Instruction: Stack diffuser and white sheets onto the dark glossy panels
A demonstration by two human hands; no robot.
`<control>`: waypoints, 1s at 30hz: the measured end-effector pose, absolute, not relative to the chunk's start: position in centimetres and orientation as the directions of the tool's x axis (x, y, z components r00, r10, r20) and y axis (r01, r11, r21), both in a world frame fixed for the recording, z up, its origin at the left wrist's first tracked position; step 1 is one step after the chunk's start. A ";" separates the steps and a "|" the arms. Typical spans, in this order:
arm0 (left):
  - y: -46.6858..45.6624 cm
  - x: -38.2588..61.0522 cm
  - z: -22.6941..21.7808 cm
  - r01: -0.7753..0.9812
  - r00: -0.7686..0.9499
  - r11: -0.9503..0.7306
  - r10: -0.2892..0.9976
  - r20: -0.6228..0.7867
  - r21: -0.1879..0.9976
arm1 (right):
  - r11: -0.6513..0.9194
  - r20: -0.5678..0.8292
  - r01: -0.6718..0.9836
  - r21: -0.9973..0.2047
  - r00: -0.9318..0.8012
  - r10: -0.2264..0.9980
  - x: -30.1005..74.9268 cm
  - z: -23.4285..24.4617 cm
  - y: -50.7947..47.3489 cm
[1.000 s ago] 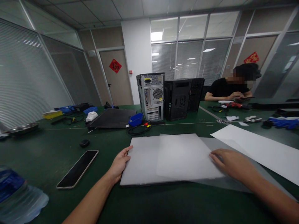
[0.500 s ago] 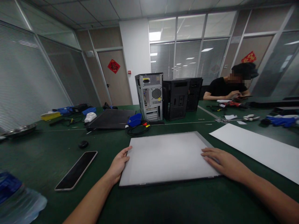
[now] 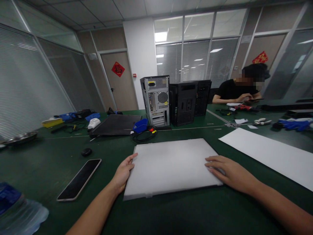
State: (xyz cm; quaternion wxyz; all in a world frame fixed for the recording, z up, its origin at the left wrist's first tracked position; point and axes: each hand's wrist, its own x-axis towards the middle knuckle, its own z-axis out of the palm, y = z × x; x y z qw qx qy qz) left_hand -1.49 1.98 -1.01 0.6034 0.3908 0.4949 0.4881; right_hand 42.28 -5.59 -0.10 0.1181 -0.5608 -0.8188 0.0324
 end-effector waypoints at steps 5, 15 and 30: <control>1.8 -1.4 -0.7 -0.190 0.034 0.227 0.974 -0.224 0.955 | 0.386 0.177 0.903 -0.190 -0.355 0.918 42.0 0.2 -5.6; 1.9 -1.4 -0.8 -0.209 0.039 0.207 0.978 -0.203 0.956 | 0.367 0.172 0.909 -0.197 -0.336 0.926 41.9 0.5 -5.8; 1.8 -1.5 -1.0 -0.213 0.042 0.207 0.978 -0.202 0.955 | 0.149 0.285 0.984 -0.101 -0.115 0.951 48.1 -0.9 -3.9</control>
